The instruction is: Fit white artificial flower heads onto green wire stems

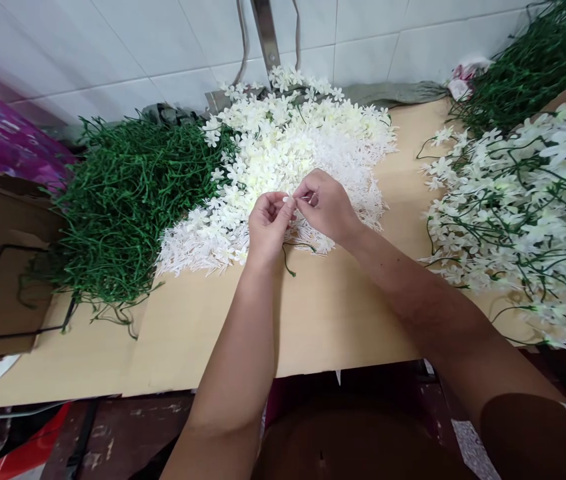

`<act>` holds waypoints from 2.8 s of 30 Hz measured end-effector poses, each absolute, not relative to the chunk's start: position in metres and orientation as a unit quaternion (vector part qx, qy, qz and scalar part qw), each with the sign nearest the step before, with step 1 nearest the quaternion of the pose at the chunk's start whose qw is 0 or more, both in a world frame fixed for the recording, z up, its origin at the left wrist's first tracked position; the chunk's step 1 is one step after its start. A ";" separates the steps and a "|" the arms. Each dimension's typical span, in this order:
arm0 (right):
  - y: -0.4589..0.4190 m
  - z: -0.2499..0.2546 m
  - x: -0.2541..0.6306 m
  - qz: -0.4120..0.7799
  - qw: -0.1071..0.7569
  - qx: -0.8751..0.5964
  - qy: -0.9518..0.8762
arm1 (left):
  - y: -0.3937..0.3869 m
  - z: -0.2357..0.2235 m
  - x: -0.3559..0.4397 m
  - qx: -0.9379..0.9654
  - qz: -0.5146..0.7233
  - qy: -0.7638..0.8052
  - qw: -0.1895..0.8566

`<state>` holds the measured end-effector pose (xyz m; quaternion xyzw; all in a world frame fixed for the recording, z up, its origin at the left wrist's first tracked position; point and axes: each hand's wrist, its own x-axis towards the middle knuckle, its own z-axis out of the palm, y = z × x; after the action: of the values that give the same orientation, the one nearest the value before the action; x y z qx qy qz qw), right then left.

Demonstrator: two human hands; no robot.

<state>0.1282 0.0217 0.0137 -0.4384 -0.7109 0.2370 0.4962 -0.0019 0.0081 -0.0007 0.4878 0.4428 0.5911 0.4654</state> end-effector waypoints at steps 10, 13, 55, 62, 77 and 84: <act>0.015 0.005 0.121 0.215 0.472 -0.453 -0.725 | 0.014 -0.007 0.002 0.488 0.642 0.457 0.376; 0.014 0.006 0.118 0.226 0.474 -0.459 -0.716 | 0.014 -0.011 0.002 0.502 0.646 0.461 0.344; 0.017 0.014 0.119 0.431 0.534 -0.403 -0.606 | 0.008 -0.003 0.000 0.527 0.654 0.448 0.306; 0.012 0.017 0.118 0.307 0.533 -0.445 -0.651 | 0.008 -0.002 0.001 0.513 0.661 0.457 0.301; 0.001 0.018 0.108 0.285 0.570 -0.437 -0.635 | 0.005 0.005 -0.012 0.575 0.641 0.390 0.326; 0.000 0.017 0.105 0.322 0.590 -0.444 -0.592 | 0.007 0.003 -0.014 0.592 0.636 0.378 0.319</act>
<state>0.1046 0.0001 0.0167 -0.4442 -0.5925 0.3222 0.5898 -0.0144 0.0065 0.0029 0.5920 0.3777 0.6363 0.3195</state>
